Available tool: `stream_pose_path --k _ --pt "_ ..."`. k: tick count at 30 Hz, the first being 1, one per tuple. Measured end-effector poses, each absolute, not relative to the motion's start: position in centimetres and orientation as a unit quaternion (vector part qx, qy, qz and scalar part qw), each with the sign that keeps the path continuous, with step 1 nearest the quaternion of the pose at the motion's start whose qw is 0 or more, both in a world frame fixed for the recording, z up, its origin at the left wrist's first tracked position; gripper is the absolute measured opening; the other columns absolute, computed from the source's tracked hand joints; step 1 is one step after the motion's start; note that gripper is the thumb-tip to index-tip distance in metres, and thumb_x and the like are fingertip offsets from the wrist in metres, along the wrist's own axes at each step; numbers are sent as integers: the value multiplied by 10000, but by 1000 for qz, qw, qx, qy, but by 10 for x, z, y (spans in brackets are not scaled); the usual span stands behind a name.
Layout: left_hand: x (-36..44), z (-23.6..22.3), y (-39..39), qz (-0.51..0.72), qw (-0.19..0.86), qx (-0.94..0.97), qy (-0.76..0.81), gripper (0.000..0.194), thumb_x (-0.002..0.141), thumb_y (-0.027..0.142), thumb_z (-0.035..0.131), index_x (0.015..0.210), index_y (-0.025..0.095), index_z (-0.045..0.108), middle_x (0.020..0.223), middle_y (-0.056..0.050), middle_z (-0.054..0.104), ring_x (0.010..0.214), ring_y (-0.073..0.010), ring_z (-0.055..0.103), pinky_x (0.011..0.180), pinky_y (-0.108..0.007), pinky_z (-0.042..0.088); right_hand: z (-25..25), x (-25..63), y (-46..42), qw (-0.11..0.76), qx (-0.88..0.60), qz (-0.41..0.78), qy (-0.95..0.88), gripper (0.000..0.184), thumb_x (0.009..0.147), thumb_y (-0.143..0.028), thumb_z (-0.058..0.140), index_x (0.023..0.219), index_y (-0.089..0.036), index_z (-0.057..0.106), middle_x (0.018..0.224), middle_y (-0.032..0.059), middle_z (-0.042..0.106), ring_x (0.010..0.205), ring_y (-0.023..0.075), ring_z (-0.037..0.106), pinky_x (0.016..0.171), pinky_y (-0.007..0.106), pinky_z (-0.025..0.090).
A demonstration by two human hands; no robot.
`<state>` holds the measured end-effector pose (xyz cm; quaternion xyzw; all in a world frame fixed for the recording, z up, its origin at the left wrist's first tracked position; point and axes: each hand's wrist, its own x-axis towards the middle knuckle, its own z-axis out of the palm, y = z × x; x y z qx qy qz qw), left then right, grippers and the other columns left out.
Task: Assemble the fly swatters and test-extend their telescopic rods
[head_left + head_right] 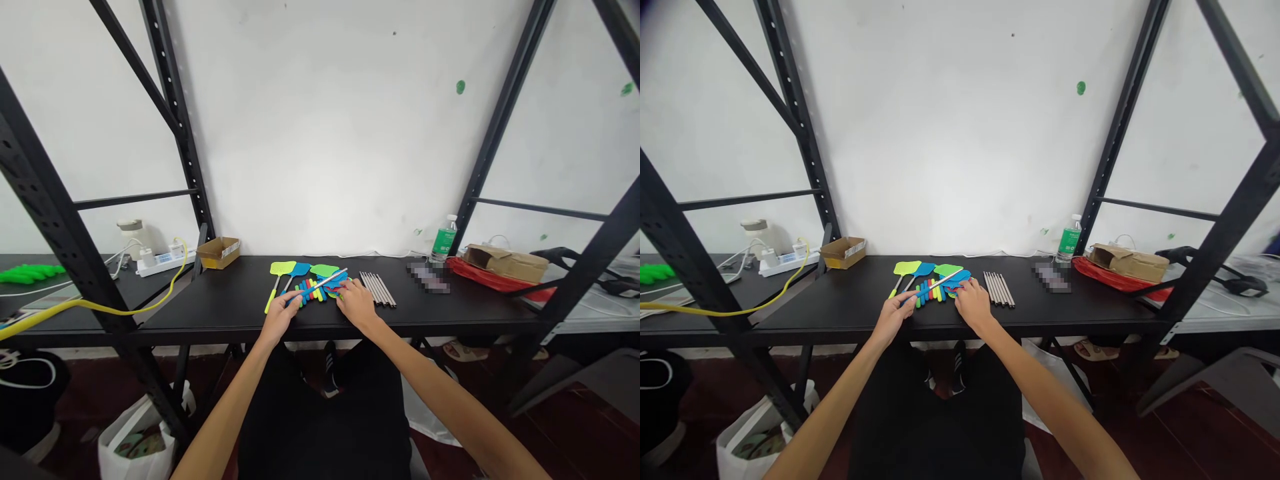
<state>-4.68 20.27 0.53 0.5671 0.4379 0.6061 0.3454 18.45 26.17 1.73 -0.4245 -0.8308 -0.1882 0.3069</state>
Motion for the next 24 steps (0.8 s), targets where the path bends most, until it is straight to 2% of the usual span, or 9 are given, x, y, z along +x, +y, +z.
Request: stream_pose_path --k 6,12,19,24 --pt "-46 7 202 605 354 563 437 562 787 553 680 1132 110 705 586 38 448 524 -89 370 504 -227 270 21 190 255 359 -431 -198 -804 237 905 -213 504 975 -195 729 1067 119 696 977 282 555 686 352 437" --pt "-47 5 202 605 364 564 429 549 805 532 677 1151 106 690 598 41 434 528 -81 345 502 -224 244 33 203 237 456 -429 -143 -766 217 910 -220 501 971 -192 708 1014 110 709 997 271 587 807 353 436" --pt "-46 5 203 607 367 562 425 559 804 539 675 1148 98 689 600 40 428 530 -81 331 497 -223 239 49 234 216 557 -437 -98 -699 177 914 -292 520 974 -215 668 959 67 715 929 231 639 823 325 464" --pt "-47 5 203 607 363 563 427 561 803 530 679 1154 91 689 604 35 431 540 -82 343 502 -222 250 49 255 218 560 -458 -1 -690 212 920 -393 530 991 -226 640 933 52 729 884 234 687 798 319 480"
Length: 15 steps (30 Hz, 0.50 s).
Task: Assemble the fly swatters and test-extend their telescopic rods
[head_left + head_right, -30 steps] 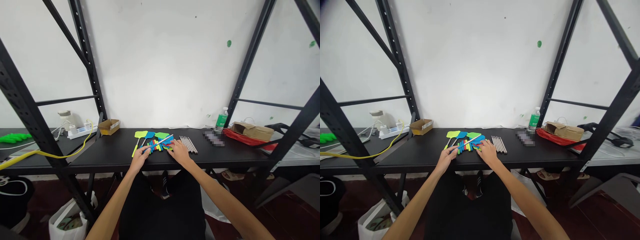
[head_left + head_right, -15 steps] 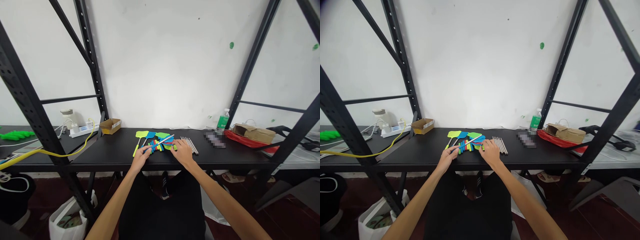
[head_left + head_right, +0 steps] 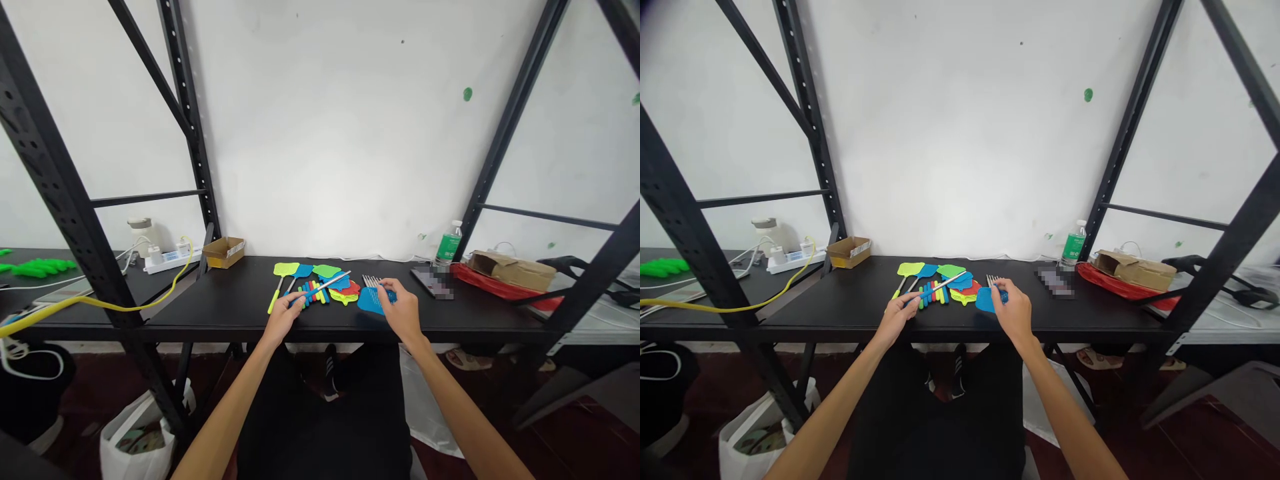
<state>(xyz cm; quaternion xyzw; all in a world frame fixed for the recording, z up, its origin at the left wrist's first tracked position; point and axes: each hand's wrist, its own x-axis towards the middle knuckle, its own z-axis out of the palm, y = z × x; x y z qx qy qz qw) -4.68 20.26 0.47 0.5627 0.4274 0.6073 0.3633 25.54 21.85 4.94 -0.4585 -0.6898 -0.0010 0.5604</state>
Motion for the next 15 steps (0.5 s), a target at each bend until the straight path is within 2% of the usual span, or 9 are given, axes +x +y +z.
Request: stream_pose_path --k 6,11,15 --pt "-48 3 205 606 371 561 425 562 801 526 687 1161 94 689 590 47 412 532 -78 331 509 -225 241 40 260 228 502 -460 74 -729 295 891 -356 551 1162 -250 599 1077 73 718 1052 276 663 837 340 478" --pt "-47 5 204 608 366 559 429 556 792 526 696 1148 99 697 591 43 428 538 -83 348 514 -227 251 44 267 232 386 -451 101 -798 373 834 -281 585 1207 -276 590 1089 62 696 967 273 656 815 354 468" --pt "-47 6 204 611 377 554 422 557 787 515 706 1152 94 695 600 41 426 540 -79 336 511 -226 246 48 282 237 344 -459 115 -811 455 784 -227 604 1235 -259 563 1057 58 681 877 237 634 776 329 454"
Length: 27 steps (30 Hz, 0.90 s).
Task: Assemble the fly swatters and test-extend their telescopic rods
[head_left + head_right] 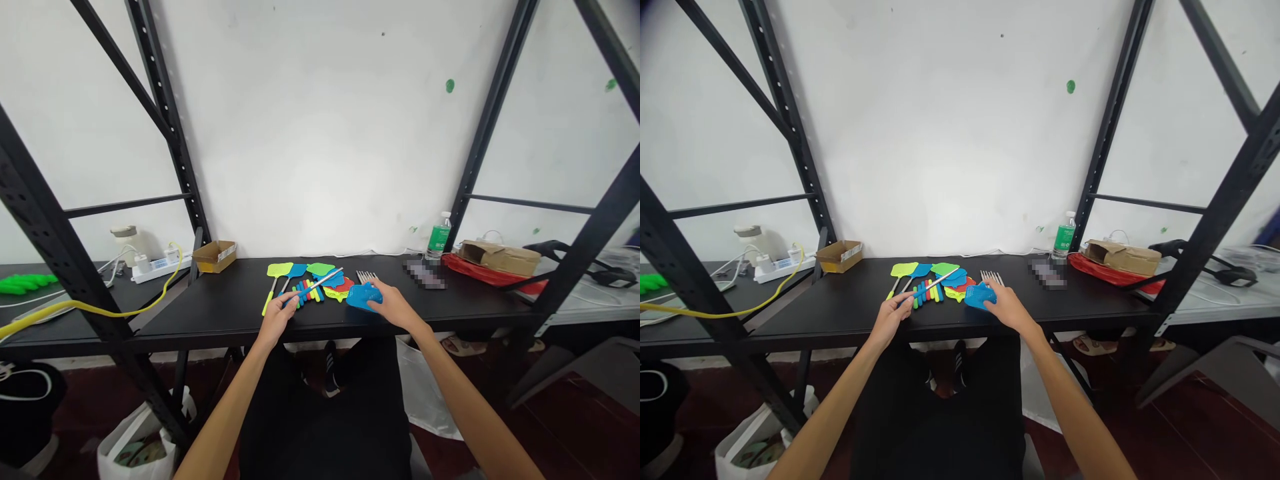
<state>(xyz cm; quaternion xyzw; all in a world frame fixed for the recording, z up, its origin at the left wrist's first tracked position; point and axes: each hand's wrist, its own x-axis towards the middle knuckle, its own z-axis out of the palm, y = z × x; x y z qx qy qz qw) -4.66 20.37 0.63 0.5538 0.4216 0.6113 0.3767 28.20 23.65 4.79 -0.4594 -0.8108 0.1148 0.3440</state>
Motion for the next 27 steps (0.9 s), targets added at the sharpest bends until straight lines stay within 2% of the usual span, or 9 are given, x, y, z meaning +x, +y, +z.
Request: stream_pose_path --k 7,10,13,16,19,24,27 --pt "-47 5 205 616 383 547 418 544 781 501 721 1145 98 696 624 34 435 547 -77 328 509 -227 233 49 307 244 305 -475 146 -812 578 725 -260 692 1281 -237 537 866 27 656 704 194 580 652 290 426" --pt "-47 6 204 616 388 546 415 530 786 494 721 1142 102 697 624 34 432 548 -76 324 510 -228 231 57 313 241 320 -458 170 -812 508 735 -273 692 1227 -236 570 780 4 654 645 185 571 628 292 431" --pt "-46 7 203 619 390 544 411 515 779 486 732 1124 106 703 631 32 437 548 -73 319 507 -226 226 68 320 239 376 -425 191 -801 356 776 -297 667 1120 -240 594 837 11 692 704 192 608 678 312 466" --pt "-44 9 202 622 391 542 409 508 765 485 745 1106 111 711 628 31 443 545 -73 313 500 -226 219 75 324 239 454 -412 206 -763 306 776 -342 689 1050 -227 614 918 37 712 798 212 640 723 330 493" --pt "-44 10 202 621 393 541 409 514 755 493 750 1102 115 714 610 35 442 539 -75 315 497 -227 216 76 323 241 523 -399 245 -712 357 743 -392 734 1034 -208 640 939 60 711 811 220 650 703 331 508" --pt "-45 9 203 618 388 541 417 527 759 503 742 1106 109 708 600 38 440 538 -78 318 504 -232 220 70 309 246 624 -354 367 -592 547 654 -427 811 1113 -198 624 923 62 707 805 222 657 698 334 532" --pt "-45 9 203 612 383 549 421 525 774 496 731 1121 103 702 608 35 441 544 -80 316 510 -236 215 59 299 253 660 -350 398 -532 485 653 -480 794 1001 -191 624 887 66 699 770 216 655 668 321 542"
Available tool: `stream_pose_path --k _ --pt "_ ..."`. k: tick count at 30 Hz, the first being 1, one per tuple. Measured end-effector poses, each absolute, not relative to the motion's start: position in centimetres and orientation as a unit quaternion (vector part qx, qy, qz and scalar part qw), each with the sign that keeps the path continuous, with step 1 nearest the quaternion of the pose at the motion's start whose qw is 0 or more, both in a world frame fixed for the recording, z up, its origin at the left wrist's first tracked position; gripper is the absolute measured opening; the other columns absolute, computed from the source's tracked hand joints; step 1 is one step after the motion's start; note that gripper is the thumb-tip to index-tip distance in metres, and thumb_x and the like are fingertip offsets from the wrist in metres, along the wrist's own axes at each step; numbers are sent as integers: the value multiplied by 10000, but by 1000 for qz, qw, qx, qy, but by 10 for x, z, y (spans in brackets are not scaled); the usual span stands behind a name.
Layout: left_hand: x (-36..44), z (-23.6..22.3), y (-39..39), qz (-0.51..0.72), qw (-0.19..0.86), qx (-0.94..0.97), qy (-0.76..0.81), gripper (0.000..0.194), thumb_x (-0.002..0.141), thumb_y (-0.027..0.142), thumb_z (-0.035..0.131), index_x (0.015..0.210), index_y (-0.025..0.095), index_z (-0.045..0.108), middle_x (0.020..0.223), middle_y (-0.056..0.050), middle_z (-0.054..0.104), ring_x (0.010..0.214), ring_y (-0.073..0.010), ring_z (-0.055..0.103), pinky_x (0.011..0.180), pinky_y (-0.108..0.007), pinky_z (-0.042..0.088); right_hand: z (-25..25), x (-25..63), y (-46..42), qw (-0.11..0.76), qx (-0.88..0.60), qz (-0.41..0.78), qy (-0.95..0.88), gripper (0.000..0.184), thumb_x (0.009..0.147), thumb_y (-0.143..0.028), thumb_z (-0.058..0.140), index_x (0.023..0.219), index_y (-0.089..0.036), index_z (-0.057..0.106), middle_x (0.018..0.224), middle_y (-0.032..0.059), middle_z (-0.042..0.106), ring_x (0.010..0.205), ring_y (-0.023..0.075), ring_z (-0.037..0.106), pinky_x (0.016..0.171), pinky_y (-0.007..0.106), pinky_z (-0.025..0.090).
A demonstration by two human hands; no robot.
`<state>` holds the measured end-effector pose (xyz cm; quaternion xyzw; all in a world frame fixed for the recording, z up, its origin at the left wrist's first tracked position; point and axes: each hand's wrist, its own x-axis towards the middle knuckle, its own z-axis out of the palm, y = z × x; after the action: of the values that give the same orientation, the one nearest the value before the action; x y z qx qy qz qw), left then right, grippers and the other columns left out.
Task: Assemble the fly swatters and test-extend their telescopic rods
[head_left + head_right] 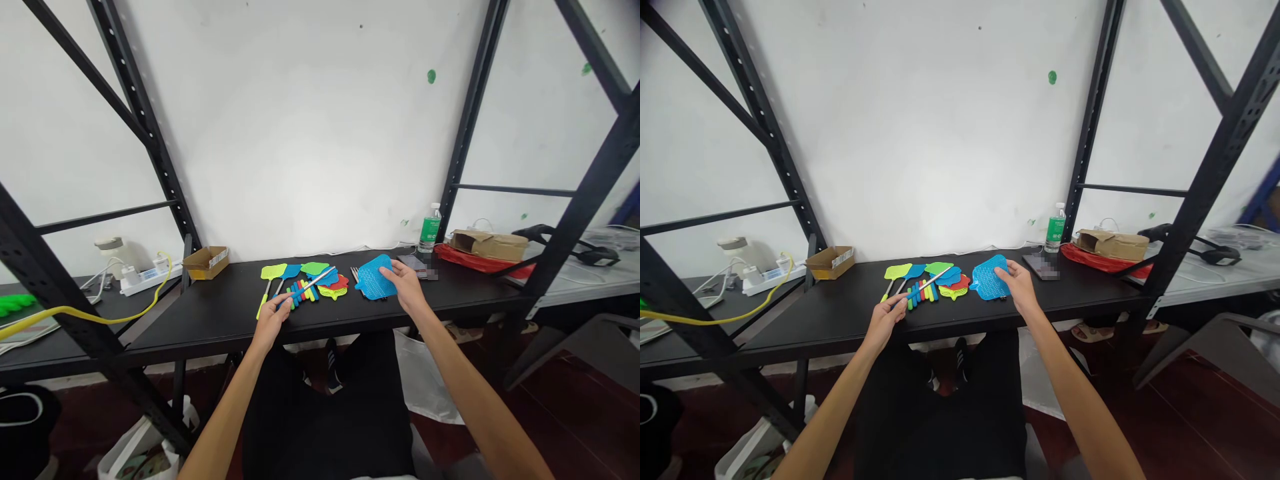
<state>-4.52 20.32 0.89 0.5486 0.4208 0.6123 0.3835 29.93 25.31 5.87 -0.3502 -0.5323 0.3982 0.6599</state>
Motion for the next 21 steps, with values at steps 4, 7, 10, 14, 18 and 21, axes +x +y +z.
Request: stream_pose_path --k 4,7,10,14,18,21 --pt "-44 12 201 602 376 554 435 536 772 511 722 1131 113 703 590 45 422 534 -84 316 510 -236 215 37 289 262 661 -389 413 -491 441 744 -564 681 990 -223 547 677 -19 590 492 136 536 385 222 404" --pt "-43 15 197 588 364 567 448 521 765 514 721 1111 125 718 568 46 421 524 -88 325 509 -238 223 24 281 262 639 -420 426 -484 445 781 -586 631 1043 -243 527 668 -47 534 448 110 496 315 183 332" --pt "-41 19 194 575 355 577 460 493 773 504 714 1096 132 728 555 45 421 523 -94 334 510 -241 234 17 275 259 642 -424 401 -497 444 782 -586 627 1040 -233 545 670 -54 490 455 97 477 297 175 336" --pt "-40 23 191 566 350 583 466 467 775 490 710 1085 141 733 555 40 428 525 -100 341 511 -243 242 14 271 257 637 -407 390 -525 441 792 -568 621 1054 -220 556 648 -56 471 432 92 430 272 182 311" --pt "-40 24 189 550 336 595 480 430 791 479 696 1072 156 741 535 46 398 516 -102 318 513 -245 224 15 272 258 624 -405 408 -529 437 769 -557 642 1030 -215 566 625 -50 494 417 98 423 269 189 286" --pt "-41 23 189 540 325 603 489 419 800 481 687 1073 168 743 510 54 369 504 -105 304 515 -247 209 16 272 259 624 -401 422 -521 426 752 -550 661 999 -214 571 614 -51 500 412 98 425 272 193 269"
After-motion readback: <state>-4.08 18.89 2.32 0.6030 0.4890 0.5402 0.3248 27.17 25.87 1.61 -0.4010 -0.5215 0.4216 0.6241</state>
